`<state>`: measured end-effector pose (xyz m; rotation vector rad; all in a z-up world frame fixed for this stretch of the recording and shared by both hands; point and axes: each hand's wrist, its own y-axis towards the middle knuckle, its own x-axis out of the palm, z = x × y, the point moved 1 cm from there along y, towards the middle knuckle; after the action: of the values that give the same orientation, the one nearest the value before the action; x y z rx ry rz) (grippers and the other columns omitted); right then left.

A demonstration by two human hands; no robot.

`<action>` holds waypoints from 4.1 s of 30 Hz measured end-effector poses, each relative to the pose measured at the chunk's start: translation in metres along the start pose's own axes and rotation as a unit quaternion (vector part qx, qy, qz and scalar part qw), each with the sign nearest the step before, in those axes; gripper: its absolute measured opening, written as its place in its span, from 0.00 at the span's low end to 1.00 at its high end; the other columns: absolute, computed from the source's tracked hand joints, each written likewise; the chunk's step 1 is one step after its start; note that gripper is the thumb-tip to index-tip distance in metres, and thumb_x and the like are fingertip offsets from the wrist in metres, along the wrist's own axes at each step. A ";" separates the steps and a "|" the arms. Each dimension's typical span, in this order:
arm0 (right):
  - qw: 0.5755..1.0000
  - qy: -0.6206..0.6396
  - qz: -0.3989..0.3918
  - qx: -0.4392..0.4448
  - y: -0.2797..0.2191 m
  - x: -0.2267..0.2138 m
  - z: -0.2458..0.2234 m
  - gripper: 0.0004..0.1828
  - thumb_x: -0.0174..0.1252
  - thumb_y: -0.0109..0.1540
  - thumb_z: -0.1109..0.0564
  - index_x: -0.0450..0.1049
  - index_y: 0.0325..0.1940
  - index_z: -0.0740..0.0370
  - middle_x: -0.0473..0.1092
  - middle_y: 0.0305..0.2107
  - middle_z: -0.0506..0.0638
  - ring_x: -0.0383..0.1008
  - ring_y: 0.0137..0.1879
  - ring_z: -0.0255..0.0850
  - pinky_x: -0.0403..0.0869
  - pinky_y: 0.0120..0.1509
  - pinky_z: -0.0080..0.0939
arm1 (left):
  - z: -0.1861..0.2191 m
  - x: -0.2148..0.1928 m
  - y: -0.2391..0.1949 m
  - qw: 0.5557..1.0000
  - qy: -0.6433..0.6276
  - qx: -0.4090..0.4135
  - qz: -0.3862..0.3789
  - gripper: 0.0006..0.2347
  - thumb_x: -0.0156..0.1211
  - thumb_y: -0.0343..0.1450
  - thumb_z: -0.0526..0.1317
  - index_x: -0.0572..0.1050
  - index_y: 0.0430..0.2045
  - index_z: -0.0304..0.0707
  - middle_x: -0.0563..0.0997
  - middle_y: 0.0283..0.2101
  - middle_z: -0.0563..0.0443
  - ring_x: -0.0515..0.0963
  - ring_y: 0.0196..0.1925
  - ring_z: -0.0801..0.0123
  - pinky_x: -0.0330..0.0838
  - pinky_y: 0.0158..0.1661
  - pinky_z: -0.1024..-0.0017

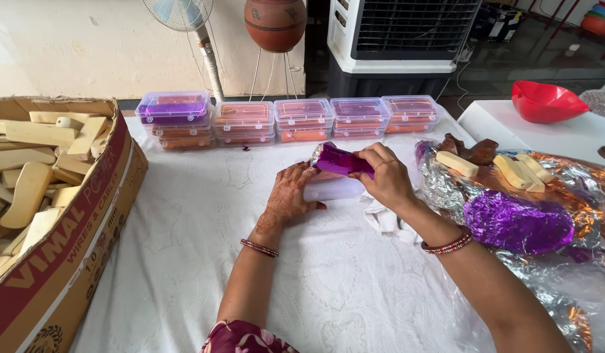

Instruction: The person wipes a wooden piece with a white cloth, then wraps a wooden piece in purple foil and presses the foil around it. They then take more wooden pieces one at a time from a cardboard box and wipe each piece with the cloth.

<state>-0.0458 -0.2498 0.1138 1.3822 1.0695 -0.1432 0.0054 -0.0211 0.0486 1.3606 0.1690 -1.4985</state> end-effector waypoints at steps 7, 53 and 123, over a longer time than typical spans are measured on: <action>1.000 -0.018 0.000 -0.005 -0.007 0.005 0.008 0.21 0.72 0.53 0.57 0.79 0.49 0.64 0.73 0.41 0.49 0.77 0.48 0.45 0.77 0.49 0.44 | -0.034 0.037 -0.004 0.994 0.005 0.089 0.059 0.14 0.70 0.66 0.45 0.81 0.43 0.45 0.77 0.57 0.51 0.73 0.63 0.59 0.63 0.63 0.57; 0.932 -0.025 -0.361 0.023 0.025 0.117 0.066 0.17 0.64 0.54 0.66 0.82 0.47 0.60 0.77 0.40 0.55 0.78 0.45 0.49 0.75 0.53 0.49 | -0.019 0.035 -0.001 0.968 -0.143 -0.100 0.183 0.32 0.62 0.68 0.36 0.58 0.70 0.42 0.78 0.50 0.47 0.72 0.57 0.55 0.61 0.62 0.54; 0.919 -0.280 -0.272 -0.061 -0.007 0.000 -0.003 0.15 0.66 0.55 0.48 0.78 0.43 0.54 0.75 0.38 0.49 0.77 0.47 0.45 0.73 0.56 0.48 | 0.029 0.020 -0.083 0.955 -0.030 0.290 -0.055 0.11 0.60 0.72 0.45 0.76 0.36 0.36 0.78 0.39 0.47 0.80 0.47 0.60 0.76 0.52 0.65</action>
<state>-0.0523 -0.2490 0.1097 0.8172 0.9216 -0.8182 -0.0701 -0.0166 0.0003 1.7838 -0.2607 -1.7614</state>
